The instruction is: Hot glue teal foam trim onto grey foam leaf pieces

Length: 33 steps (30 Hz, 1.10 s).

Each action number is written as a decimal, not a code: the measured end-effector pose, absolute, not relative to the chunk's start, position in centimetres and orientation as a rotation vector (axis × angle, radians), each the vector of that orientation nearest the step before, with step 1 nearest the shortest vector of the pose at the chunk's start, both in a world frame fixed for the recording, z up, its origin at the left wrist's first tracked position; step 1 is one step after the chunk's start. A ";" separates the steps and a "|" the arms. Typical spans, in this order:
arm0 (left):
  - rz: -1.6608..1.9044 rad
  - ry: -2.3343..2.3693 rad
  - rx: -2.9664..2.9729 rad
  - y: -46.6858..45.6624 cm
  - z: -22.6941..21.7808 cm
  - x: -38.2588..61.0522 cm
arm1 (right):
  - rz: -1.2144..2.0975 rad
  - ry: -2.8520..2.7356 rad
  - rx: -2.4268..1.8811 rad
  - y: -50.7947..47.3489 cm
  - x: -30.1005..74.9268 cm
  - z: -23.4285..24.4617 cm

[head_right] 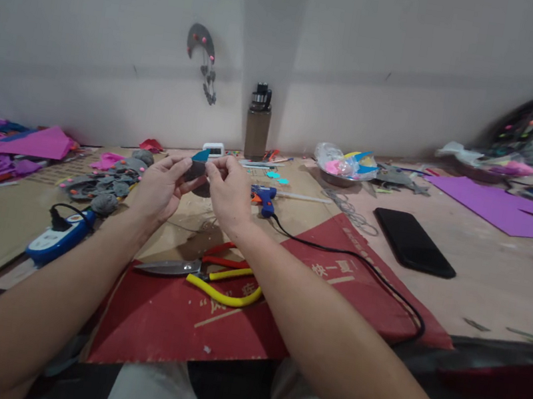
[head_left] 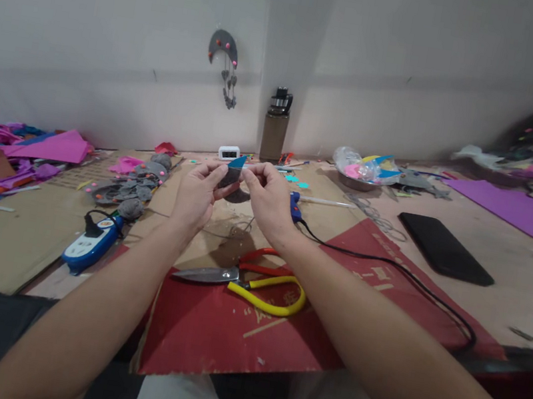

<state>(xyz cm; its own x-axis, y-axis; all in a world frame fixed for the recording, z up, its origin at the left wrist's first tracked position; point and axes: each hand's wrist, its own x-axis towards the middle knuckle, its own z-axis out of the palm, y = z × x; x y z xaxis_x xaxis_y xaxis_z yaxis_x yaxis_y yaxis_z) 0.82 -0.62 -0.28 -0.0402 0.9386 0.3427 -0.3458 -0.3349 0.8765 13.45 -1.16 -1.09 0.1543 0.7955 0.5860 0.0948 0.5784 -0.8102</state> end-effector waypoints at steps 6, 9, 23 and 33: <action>1.566 0.721 1.195 -1.0 -0.2 1.1 | 0.627 -1.299 -0.866 -1.2 13.5 -0.8; 1.562 0.711 1.188 -1.1 -0.2 1.2 | 0.642 -1.283 -0.872 -1.0 13.6 -0.9; 1.506 0.749 1.217 -1.3 0.0 1.0 | 0.749 -1.264 -0.856 -0.8 13.8 -0.7; 1.428 0.749 1.208 -1.1 0.1 0.4 | 0.860 -1.312 -0.840 -0.5 14.1 -1.2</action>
<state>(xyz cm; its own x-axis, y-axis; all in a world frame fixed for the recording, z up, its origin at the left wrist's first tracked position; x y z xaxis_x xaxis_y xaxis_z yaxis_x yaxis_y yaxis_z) 0.37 -1.13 0.10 0.0848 0.9586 0.2717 -0.3217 -0.2318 0.9181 14.12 -0.51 -1.15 0.0612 0.8929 0.4460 -0.0528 0.4491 -0.8919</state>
